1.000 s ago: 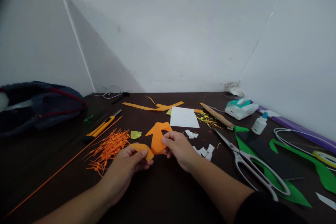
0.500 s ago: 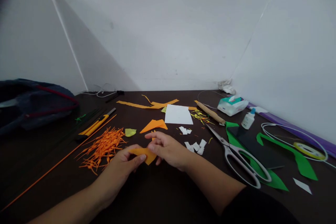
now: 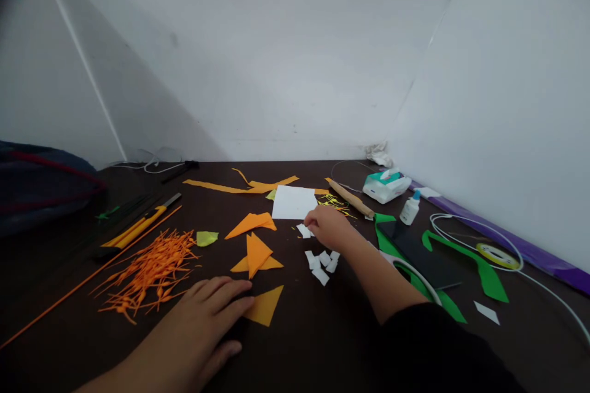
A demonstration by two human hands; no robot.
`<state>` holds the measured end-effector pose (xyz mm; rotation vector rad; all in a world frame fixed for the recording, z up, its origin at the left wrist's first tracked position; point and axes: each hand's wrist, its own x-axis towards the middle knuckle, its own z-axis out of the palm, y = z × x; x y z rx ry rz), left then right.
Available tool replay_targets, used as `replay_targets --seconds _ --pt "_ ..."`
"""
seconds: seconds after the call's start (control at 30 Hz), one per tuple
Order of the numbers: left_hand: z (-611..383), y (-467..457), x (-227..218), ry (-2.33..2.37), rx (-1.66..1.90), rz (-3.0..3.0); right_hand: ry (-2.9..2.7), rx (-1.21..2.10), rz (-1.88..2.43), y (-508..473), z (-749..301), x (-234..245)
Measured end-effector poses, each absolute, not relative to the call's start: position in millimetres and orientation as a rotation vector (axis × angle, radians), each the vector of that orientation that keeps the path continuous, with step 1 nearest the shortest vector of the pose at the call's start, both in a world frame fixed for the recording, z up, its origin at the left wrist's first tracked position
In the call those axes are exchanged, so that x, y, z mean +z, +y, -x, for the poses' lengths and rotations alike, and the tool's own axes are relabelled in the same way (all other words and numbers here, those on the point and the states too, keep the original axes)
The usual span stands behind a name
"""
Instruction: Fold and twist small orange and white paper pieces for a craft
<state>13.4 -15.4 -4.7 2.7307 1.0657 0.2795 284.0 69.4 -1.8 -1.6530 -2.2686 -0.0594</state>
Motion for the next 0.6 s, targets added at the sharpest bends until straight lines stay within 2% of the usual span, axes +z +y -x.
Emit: replay_targets --seconds 0.13,0.3,0.47,0.6 --pt "-14.6 -15.4 -3.1 1.068 0.205 -2.734 -2.358 -0.092 1.671 74.9 -299.0 -12.6" --pt "-13.8 -16.8 4.2 1.055 0.290 -2.730 -2.403 -0.142 1.663 75.6 -288.5 -19.1" --pt "-10.3 -13.6 -1.1 1.057 0.551 -2.598 -2.351 -0.134 1.625 75.8 -286.9 -14.7" --pt "-8.0 -4.7 -7.8 1.144 0.840 -2.152 -2.189 -0.076 1.589 62.3 -271.7 -3.4"
